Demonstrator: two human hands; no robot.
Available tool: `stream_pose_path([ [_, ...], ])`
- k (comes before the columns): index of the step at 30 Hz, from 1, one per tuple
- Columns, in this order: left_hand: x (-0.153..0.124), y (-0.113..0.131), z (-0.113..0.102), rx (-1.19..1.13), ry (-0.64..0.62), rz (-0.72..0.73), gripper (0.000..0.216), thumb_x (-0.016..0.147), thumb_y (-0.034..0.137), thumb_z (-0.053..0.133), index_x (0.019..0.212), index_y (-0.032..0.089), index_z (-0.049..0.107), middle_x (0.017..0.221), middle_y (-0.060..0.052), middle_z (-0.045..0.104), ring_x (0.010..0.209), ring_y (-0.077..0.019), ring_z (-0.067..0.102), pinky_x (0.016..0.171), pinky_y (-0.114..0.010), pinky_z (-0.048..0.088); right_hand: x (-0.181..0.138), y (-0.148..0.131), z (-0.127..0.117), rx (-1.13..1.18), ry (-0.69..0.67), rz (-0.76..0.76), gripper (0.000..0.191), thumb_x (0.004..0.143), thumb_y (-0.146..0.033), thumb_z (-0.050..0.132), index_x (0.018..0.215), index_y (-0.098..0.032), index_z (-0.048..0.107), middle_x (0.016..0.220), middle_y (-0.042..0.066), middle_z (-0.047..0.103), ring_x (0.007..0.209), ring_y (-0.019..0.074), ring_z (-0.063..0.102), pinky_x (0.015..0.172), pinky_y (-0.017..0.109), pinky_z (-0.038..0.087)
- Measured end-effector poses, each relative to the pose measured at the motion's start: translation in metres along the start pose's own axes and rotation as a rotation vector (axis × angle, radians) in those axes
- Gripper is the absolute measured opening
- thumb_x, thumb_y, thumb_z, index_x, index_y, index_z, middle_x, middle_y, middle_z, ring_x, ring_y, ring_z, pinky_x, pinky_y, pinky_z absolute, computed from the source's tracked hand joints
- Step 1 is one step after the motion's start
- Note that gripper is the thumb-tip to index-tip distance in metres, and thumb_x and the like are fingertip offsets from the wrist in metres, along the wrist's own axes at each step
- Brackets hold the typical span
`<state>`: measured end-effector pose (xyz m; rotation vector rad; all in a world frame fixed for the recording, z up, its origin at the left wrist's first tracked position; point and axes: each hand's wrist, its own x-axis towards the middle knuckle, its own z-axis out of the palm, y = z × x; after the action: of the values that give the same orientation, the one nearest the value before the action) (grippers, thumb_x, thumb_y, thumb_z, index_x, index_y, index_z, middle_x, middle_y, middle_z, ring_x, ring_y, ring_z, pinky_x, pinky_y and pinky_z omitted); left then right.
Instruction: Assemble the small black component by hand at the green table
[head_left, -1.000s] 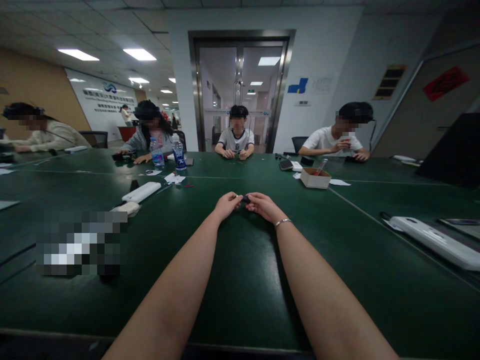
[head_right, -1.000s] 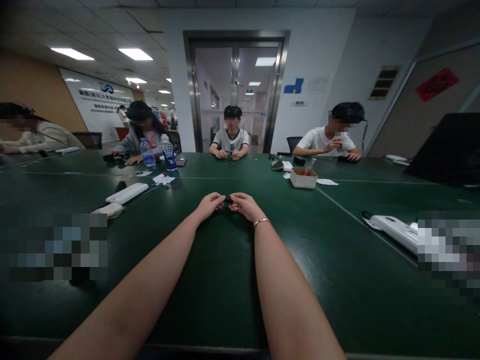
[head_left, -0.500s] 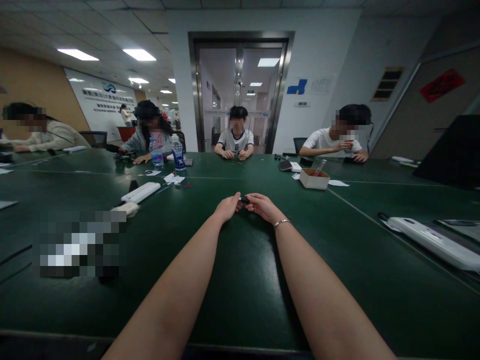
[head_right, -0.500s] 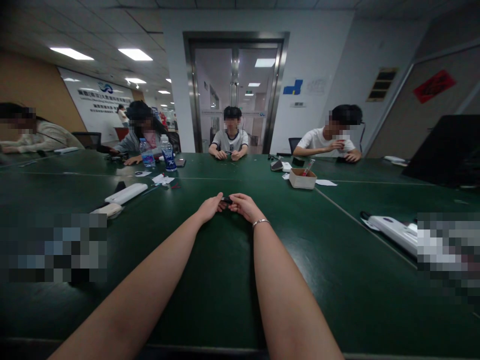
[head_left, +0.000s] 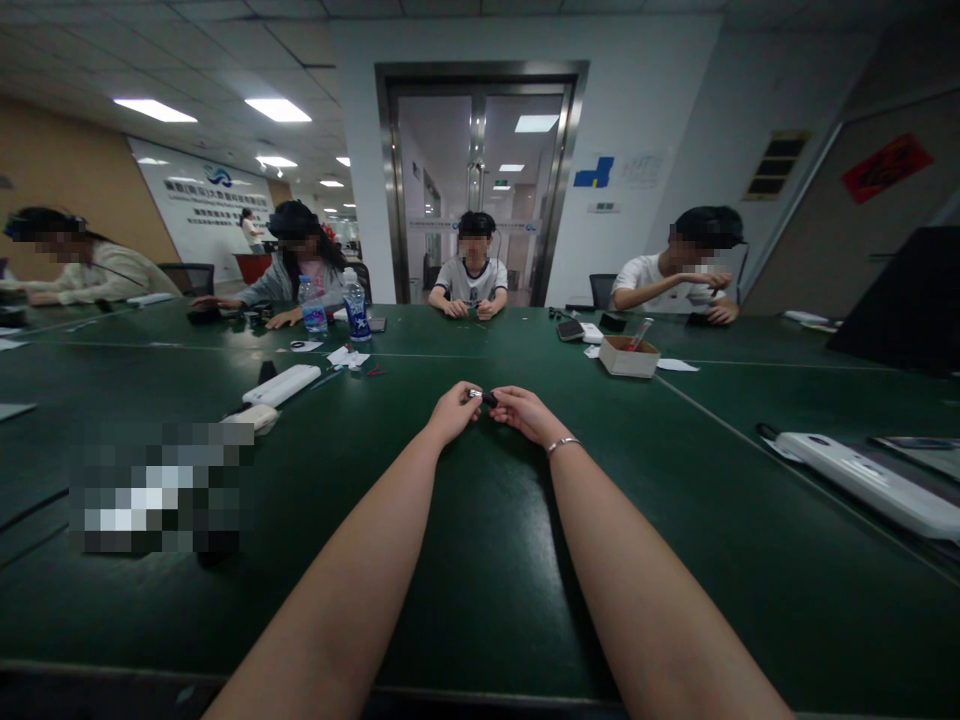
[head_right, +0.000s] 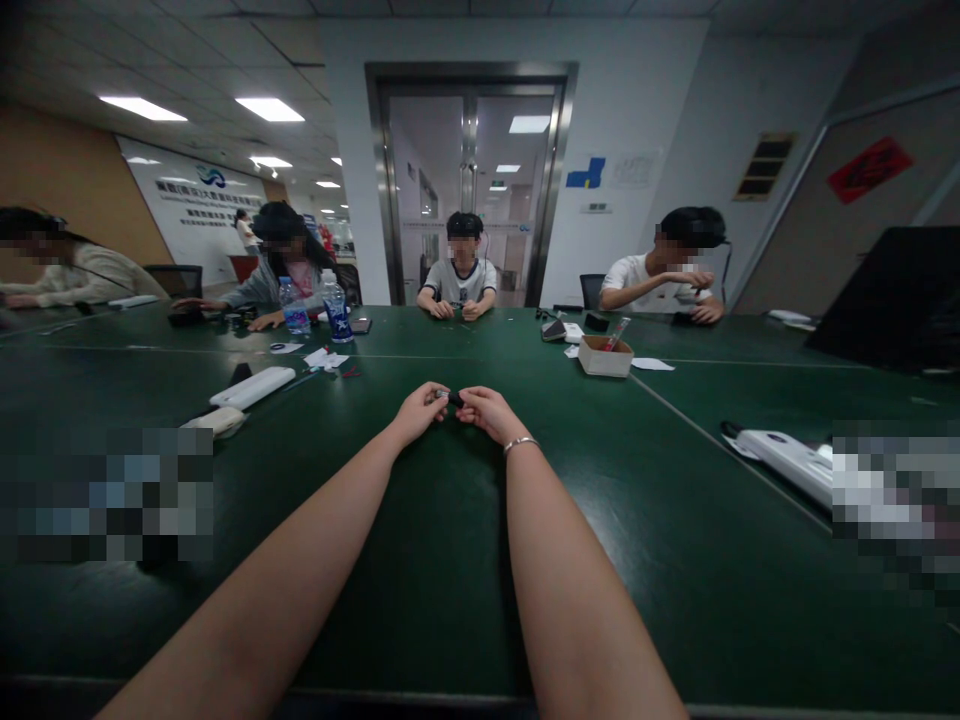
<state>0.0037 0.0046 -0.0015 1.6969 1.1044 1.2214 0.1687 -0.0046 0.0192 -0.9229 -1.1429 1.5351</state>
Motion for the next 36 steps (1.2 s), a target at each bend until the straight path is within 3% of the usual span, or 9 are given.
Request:
stream_pose_path([
  [5,0.0,-0.001,-0.001,-0.009,-0.009,-0.018,0.024,0.08,0.04,0.056,0.084,0.016,0.056,0.06,0.002,0.057,0.053,-0.0099,0.055,0.056,-0.023,0.043,0.0,0.0,0.0,0.005,-0.009,0.002,0.004,0.083,-0.013,0.061,0.082,-0.013,0.057,0.061,0.003,0.063,0.051,0.0097,0.061,0.048,0.017,0.051],
  [11,0.001,0.001,-0.001,0.086,0.011,-0.071,0.046,0.083,0.056,0.041,0.075,0.016,0.06,0.063,-0.002,0.061,0.054,-0.0119,0.057,0.056,-0.024,0.043,0.0,0.0,0.0,0.001,-0.016,0.011,0.003,0.086,-0.01,0.056,0.083,-0.012,0.057,0.06,0.004,0.063,0.051,0.0094,0.061,0.049,0.017,0.05],
  [14,0.002,0.001,-0.001,0.05,0.053,-0.129,0.045,0.087,0.054,0.035,0.086,0.016,0.061,0.068,-0.002,0.062,0.054,-0.011,0.058,0.054,-0.023,0.042,0.0,0.0,0.0,0.011,-0.014,0.008,0.003,0.084,-0.011,0.059,0.082,-0.013,0.058,0.06,0.004,0.063,0.051,0.01,0.061,0.048,0.018,0.051],
  [19,0.001,0.002,-0.001,0.118,0.057,-0.1,0.019,0.083,0.033,0.052,0.089,0.018,0.06,0.071,0.0,0.06,0.057,-0.01,0.056,0.057,-0.023,0.043,0.001,0.001,0.0,-0.003,0.004,0.012,0.005,0.086,-0.01,0.056,0.082,-0.013,0.057,0.058,0.004,0.062,0.05,0.0098,0.061,0.048,0.017,0.051],
  [22,-0.001,0.005,-0.002,0.132,0.063,-0.066,0.014,0.079,0.028,0.059,0.088,0.017,0.06,0.071,-0.001,0.061,0.061,-0.0111,0.057,0.063,-0.025,0.045,0.003,0.002,-0.001,-0.017,0.0,0.006,0.005,0.085,-0.011,0.058,0.081,-0.013,0.058,0.06,0.004,0.063,0.051,0.01,0.062,0.048,0.018,0.052],
  [28,-0.002,0.01,-0.008,-0.008,0.026,-0.055,0.018,0.073,0.032,0.065,0.079,0.015,0.061,0.069,-0.002,0.063,0.065,-0.0125,0.058,0.066,-0.025,0.045,0.002,0.001,0.001,-0.03,-0.007,-0.001,0.006,0.08,-0.008,0.063,0.08,-0.013,0.059,0.062,0.004,0.063,0.052,0.0105,0.063,0.047,0.018,0.052],
  [36,0.0,0.011,-0.007,-0.058,0.014,-0.133,0.027,0.074,0.04,0.065,0.072,0.015,0.055,0.058,-0.001,0.062,0.051,-0.0099,0.053,0.055,-0.023,0.041,-0.001,0.0,0.001,-0.044,-0.044,-0.014,0.016,0.076,-0.002,0.064,0.088,-0.013,0.061,0.066,0.002,0.064,0.055,0.0094,0.063,0.051,0.017,0.054],
])
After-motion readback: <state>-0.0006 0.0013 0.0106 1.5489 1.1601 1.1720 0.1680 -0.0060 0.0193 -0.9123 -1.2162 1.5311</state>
